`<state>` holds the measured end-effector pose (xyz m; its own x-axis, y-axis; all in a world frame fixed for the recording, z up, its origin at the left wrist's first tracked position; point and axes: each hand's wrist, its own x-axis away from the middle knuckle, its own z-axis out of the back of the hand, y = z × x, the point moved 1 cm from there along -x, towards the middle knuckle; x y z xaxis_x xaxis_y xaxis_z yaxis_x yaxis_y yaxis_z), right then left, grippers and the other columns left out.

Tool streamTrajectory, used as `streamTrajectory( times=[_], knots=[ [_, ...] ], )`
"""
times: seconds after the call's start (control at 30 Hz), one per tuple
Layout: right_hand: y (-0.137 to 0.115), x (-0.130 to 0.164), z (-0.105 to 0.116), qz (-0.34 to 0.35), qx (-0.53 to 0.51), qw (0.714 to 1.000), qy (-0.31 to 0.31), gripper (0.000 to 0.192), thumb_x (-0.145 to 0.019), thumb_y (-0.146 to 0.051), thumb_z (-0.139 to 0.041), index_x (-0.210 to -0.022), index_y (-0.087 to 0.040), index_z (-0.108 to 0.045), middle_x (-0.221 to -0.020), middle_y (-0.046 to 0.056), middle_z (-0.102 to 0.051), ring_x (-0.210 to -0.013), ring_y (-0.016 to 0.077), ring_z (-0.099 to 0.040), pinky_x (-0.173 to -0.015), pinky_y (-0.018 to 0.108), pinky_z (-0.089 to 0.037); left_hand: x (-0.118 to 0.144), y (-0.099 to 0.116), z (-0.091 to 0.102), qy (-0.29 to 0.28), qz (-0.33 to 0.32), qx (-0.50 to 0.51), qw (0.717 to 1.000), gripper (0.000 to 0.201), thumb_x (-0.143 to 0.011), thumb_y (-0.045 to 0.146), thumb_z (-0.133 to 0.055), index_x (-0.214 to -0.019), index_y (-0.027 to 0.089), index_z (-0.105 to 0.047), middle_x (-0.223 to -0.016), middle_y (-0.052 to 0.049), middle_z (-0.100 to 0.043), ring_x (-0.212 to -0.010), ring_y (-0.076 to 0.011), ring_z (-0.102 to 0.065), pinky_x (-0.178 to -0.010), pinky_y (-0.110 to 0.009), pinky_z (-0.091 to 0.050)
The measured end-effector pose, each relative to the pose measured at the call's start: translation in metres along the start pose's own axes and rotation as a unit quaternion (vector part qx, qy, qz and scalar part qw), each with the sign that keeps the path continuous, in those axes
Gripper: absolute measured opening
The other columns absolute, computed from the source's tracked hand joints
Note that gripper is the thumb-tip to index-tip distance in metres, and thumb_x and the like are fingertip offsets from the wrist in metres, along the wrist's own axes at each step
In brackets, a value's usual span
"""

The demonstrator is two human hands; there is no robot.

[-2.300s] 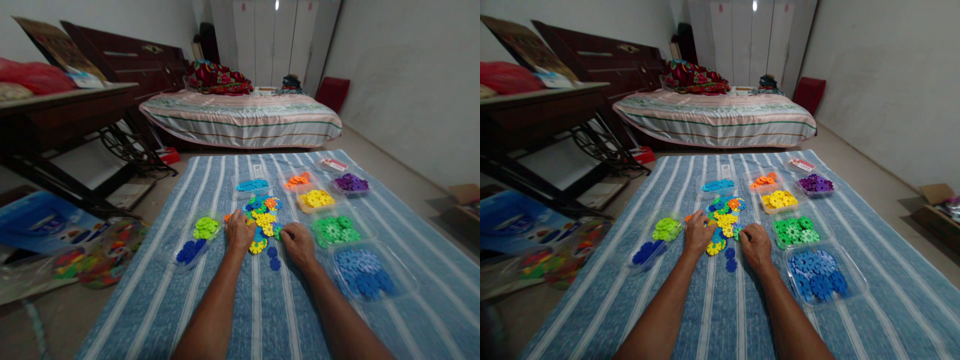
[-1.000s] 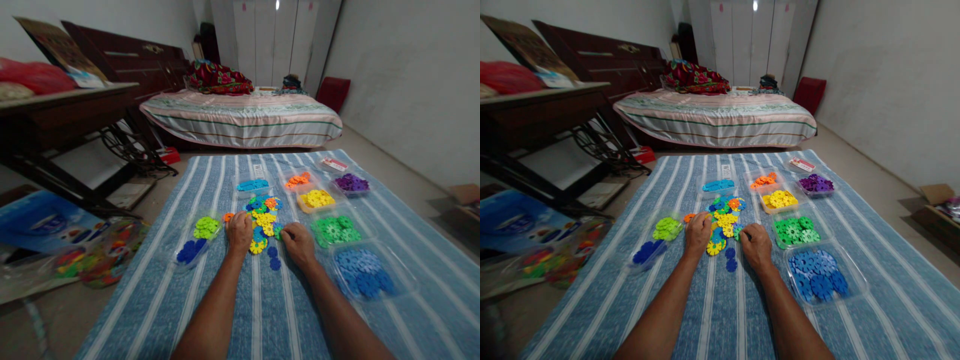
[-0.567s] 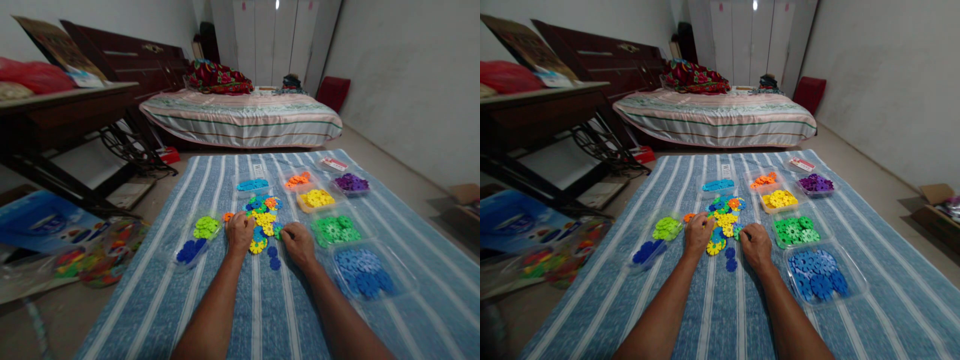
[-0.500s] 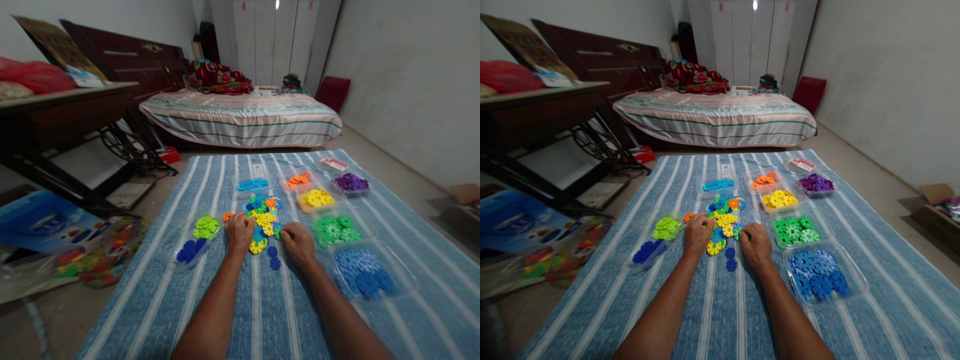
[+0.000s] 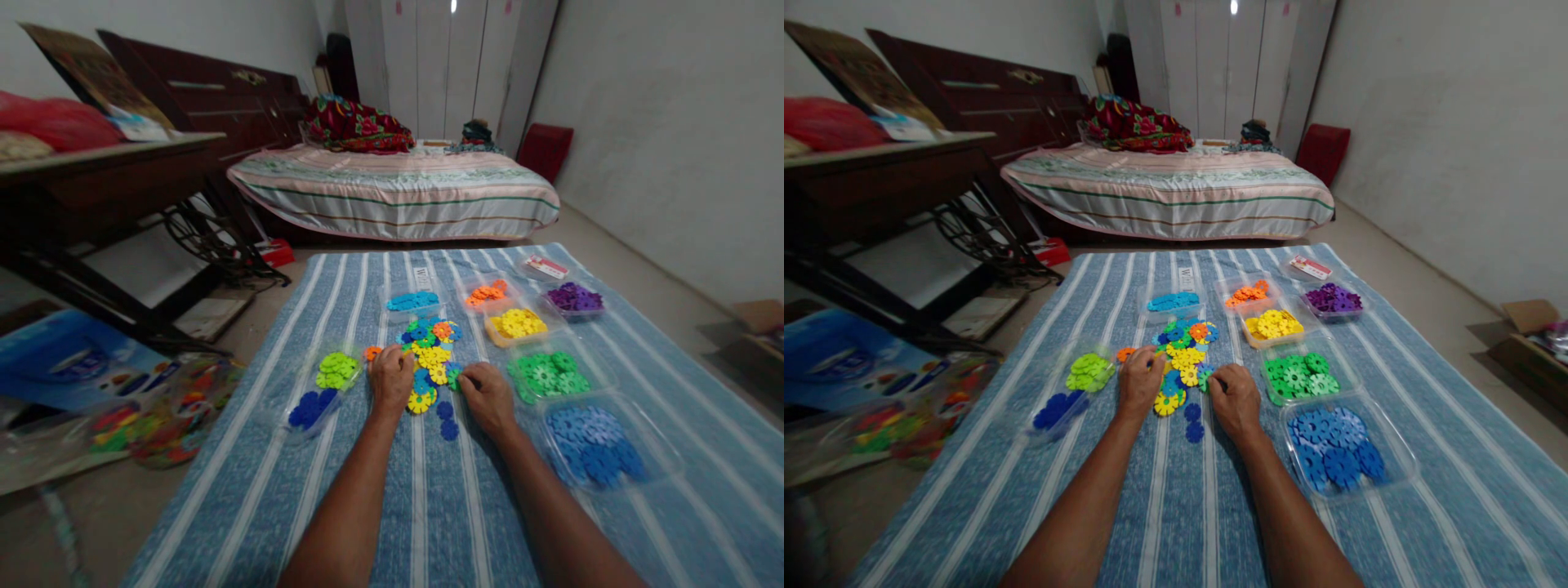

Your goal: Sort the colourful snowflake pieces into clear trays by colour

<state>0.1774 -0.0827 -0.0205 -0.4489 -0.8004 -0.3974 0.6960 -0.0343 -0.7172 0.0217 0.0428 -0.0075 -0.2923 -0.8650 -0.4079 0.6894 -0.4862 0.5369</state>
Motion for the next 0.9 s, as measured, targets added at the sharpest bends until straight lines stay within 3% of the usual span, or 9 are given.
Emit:
streamTrajectory(
  times=[0.2,0.9],
  knots=[
    [-0.0008,-0.0005,0.0012,0.002,0.001,1.000,-0.008,0.023,-0.086,-0.028,-0.050,-0.071,-0.020,-0.065,-0.078,0.004,-0.065,-0.081,0.0198,-0.057,-0.077,0.031,-0.042,0.0001,-0.0008,-0.0002,-0.003,-0.001,-0.008,1.000,0.015,-0.085,0.028,-0.052,-0.080,0.021,-0.064,-0.105,-0.009,-0.070,-0.101,-0.0218,-0.063,-0.093,-0.036,-0.047],
    [-0.0013,-0.0004,0.0009,-0.003,0.003,1.000,-0.002,0.022,-0.085,-0.029,-0.051,-0.071,-0.019,-0.065,-0.078,0.004,-0.064,-0.081,0.0194,-0.056,-0.077,0.030,-0.041,-0.0011,-0.0003,-0.0020,-0.006,0.003,-0.022,1.000,0.016,-0.084,0.023,-0.050,-0.079,0.020,-0.064,-0.102,-0.008,-0.071,-0.099,-0.0223,-0.063,-0.092,-0.035,-0.046]
  ],
)
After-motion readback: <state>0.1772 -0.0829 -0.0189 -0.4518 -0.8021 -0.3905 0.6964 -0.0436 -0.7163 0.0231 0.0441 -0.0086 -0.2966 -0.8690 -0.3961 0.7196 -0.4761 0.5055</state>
